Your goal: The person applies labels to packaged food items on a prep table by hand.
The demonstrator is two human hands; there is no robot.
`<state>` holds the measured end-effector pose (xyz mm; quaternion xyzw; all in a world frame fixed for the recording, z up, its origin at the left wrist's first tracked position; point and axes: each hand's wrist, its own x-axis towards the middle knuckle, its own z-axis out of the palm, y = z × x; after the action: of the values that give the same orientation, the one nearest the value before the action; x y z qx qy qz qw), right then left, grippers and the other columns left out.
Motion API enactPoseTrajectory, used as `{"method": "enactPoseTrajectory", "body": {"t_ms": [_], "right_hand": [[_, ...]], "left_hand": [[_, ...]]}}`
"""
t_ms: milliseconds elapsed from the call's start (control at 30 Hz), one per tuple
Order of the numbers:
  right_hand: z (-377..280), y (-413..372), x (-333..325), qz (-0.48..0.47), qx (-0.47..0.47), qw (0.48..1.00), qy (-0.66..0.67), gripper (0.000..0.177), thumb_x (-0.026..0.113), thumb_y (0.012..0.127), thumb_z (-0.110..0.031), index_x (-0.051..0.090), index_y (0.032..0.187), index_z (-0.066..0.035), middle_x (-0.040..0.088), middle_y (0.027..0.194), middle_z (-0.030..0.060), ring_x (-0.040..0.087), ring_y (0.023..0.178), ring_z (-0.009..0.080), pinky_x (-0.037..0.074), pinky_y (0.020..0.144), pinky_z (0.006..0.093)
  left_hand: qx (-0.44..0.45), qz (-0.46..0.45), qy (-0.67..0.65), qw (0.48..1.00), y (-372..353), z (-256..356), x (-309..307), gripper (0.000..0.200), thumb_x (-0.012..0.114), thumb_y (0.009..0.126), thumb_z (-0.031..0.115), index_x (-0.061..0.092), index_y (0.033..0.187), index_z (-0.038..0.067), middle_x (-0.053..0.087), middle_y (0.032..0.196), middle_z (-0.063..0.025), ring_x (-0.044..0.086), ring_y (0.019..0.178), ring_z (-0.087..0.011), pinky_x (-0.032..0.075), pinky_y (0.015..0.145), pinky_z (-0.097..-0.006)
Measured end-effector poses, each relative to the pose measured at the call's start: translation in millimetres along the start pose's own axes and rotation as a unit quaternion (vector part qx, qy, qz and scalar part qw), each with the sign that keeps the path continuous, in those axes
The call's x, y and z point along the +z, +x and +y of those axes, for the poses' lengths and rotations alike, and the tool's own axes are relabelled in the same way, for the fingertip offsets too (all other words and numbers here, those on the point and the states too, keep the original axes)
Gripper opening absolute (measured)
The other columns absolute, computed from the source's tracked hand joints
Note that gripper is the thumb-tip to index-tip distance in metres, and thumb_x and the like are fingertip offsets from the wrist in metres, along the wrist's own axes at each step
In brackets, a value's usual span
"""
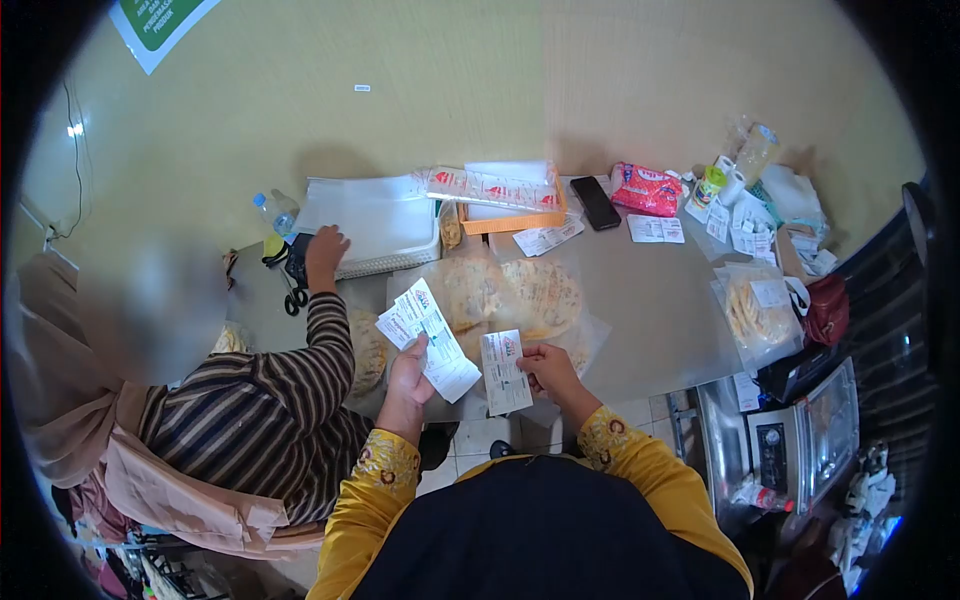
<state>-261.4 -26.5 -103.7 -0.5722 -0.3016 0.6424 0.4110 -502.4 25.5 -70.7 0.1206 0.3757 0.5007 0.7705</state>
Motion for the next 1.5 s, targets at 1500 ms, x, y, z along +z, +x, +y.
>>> {"method": "enactPoseTrajectory", "body": {"t_ms": [1500], "right_hand": [[-53, 25, 41, -0.139, -0.067, 0.926, 0.344, 0.027, 0.048, 0.088, -0.016, 0.049, 0.11, 0.0, 0.058, 0.101, 0.0115, 0.059, 0.091, 0.0222, 0.051, 0.075, 0.0352]], "left_hand": [[-0.079, -0.065, 0.025, 0.994, -94, -52, 42, 0.042, 0.045, 0.089, 0.026, 0.041, 0.124, 0.003, 0.057, 0.103, -0.012, 0.055, 0.094, -0.0249, 0.043, 0.086, -0.0401]]}}
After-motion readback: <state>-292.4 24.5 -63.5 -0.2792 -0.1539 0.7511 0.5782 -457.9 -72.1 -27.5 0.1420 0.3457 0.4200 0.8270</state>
